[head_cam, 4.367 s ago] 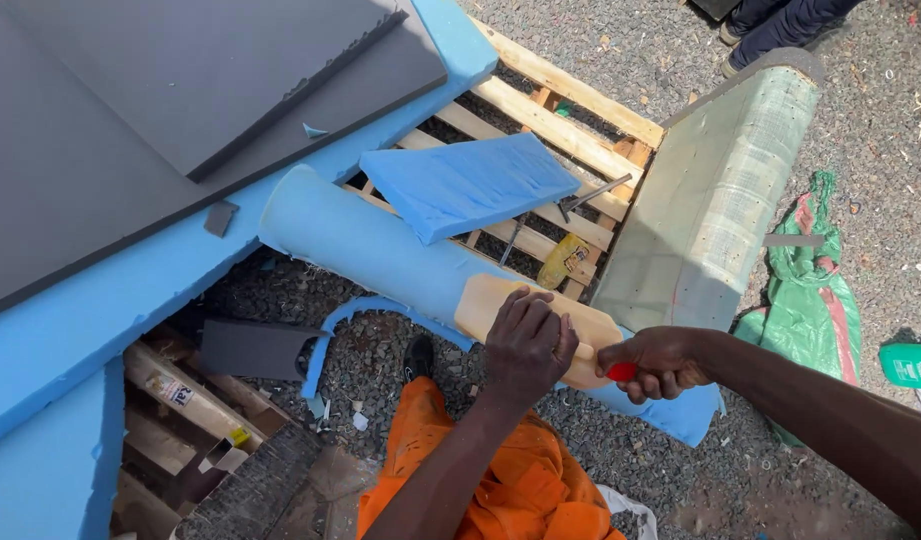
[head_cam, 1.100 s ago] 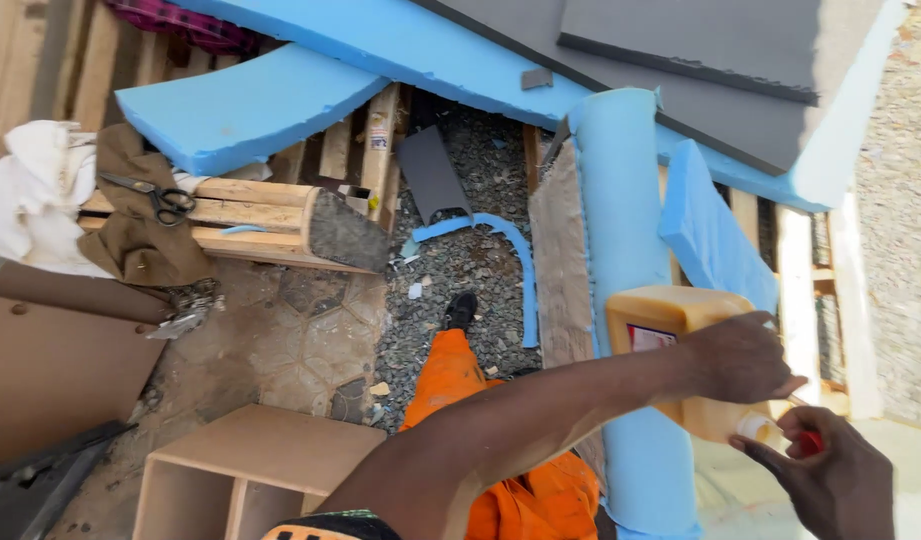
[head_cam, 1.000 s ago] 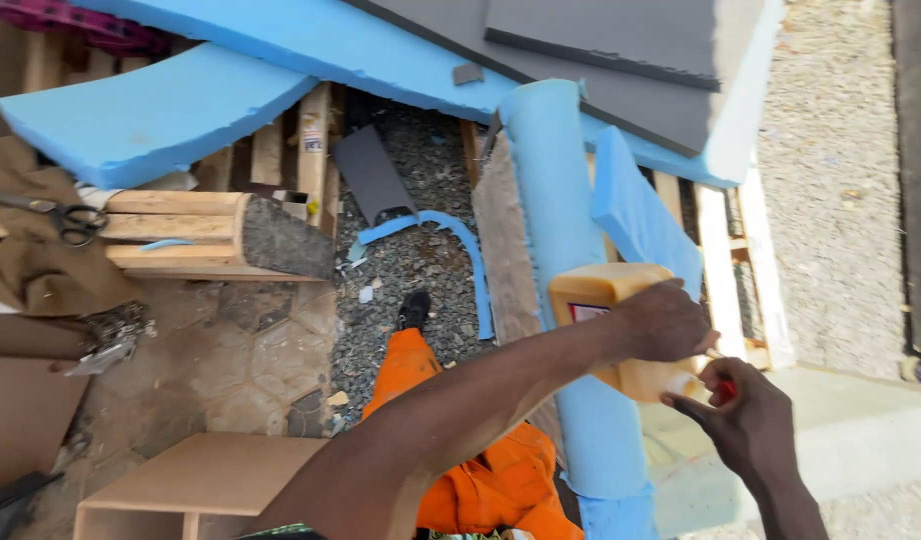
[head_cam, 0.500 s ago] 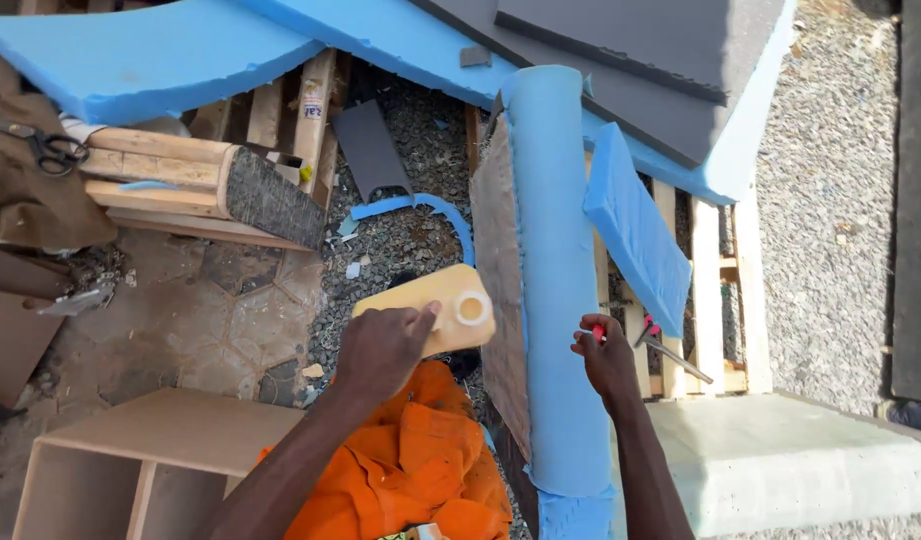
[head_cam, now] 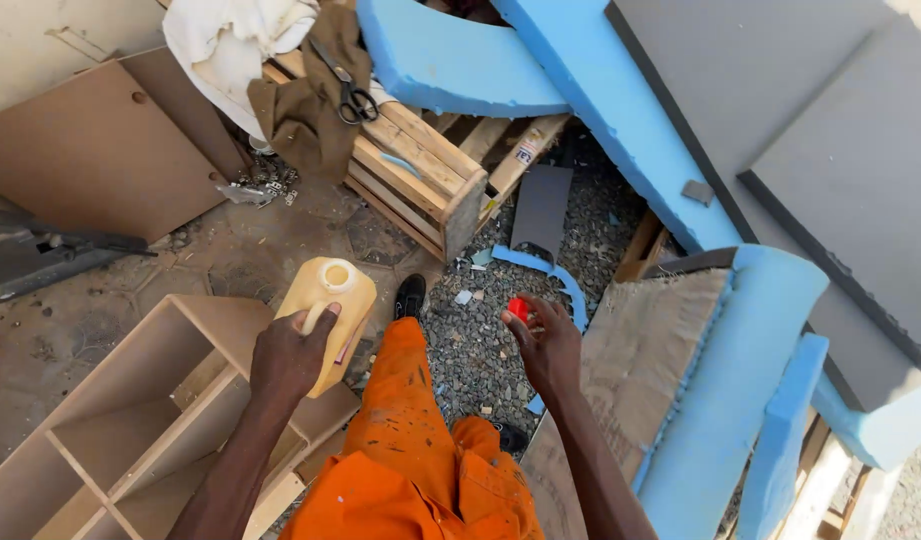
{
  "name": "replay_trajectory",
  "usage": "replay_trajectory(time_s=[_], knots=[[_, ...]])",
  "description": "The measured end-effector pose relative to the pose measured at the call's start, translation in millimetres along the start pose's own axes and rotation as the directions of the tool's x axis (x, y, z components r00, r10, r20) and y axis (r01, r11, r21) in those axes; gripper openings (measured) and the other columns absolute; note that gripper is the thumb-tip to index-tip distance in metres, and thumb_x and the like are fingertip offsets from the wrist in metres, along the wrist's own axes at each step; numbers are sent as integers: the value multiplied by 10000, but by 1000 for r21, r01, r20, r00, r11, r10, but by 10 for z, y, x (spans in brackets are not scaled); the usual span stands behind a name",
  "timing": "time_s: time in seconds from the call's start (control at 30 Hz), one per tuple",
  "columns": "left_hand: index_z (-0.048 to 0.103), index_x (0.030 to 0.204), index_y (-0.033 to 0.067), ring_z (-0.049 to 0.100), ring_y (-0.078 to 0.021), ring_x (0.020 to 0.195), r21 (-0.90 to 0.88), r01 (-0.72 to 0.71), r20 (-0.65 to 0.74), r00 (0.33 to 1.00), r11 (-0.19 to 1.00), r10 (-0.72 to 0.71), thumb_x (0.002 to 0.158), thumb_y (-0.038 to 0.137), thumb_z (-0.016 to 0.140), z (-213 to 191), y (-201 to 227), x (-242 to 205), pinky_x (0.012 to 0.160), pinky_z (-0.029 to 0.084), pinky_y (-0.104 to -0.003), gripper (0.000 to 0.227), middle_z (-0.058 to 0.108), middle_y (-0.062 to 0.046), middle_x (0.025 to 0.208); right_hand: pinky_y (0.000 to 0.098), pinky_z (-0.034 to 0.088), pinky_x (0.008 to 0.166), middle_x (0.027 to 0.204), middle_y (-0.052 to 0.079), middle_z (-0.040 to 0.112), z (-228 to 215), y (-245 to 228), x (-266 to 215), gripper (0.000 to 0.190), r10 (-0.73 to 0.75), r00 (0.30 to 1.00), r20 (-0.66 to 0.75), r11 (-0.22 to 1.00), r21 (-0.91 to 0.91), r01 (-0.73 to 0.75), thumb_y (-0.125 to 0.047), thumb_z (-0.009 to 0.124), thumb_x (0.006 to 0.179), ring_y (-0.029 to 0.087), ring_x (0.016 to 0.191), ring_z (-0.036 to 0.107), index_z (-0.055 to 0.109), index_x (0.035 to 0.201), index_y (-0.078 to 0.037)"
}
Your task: Applying and spreading adhesive onto foam padding and a wooden frame for upholstery.
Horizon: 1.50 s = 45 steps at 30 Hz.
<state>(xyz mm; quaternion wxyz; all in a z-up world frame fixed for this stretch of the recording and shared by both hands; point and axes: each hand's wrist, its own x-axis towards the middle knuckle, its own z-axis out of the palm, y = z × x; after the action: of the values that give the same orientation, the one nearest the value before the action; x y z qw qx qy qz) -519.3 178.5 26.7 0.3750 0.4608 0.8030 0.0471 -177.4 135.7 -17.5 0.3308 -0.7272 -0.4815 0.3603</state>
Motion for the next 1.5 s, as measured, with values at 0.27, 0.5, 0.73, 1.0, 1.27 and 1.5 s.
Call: replay_trajectory(time_s=[0.27,0.5,0.73,1.0,1.27,1.5], knots=[[549,1490,45,779,-316,1005,-55,243,180,957,969,-229,879,693,510,-164,-173,915,783,585,-417,892,706,-199,1334,496,538,799,1282,138,633,1591,-502,1959,450,-117,979,169,946,-281,161,-214,767,920,302,907,642,632,1334,-101],[654,1390,90,641,-314,1302,-36,245,224,947,969,-232,878,715,480,-301,-324,1451,1052,504,-410,827,693,-112,1394,498,562,779,1294,134,599,2374,-170,3088,392,-194,953,234,849,-447,283,-224,783,911,324,1091,582,622,1258,-139],[605,1458,158,640,-283,1306,18,324,280,906,946,-316,900,729,459,-601,-328,1828,1082,487,-404,811,698,-80,1394,506,530,779,1329,126,615,2526,-940,3234,525,-129,981,142,840,-510,184,-286,785,900,338,1176,540,614,1362,-103],[628,1417,191,692,-298,1165,91,354,353,862,931,-363,957,648,446,-952,39,1933,1019,494,-390,674,797,-113,1167,558,505,828,1241,208,509,3686,-1191,4173,484,-154,967,204,829,-506,239,-218,726,915,417,1081,501,497,1318,-77],[710,1201,171,666,-362,1072,129,83,376,918,988,-126,950,666,457,-609,-41,1800,937,481,-456,610,780,-148,1024,385,346,604,716,42,476,2691,-1625,3779,274,-56,919,389,945,-278,175,-217,620,943,198,652,419,395,799,-155],[628,1005,160,623,-368,983,206,-337,561,810,919,171,1019,603,444,-270,135,1428,839,477,-488,480,729,-126,955,347,542,716,653,41,708,527,-1937,1302,423,290,903,318,950,20,-312,-471,479,1002,179,680,716,707,1013,-115]])
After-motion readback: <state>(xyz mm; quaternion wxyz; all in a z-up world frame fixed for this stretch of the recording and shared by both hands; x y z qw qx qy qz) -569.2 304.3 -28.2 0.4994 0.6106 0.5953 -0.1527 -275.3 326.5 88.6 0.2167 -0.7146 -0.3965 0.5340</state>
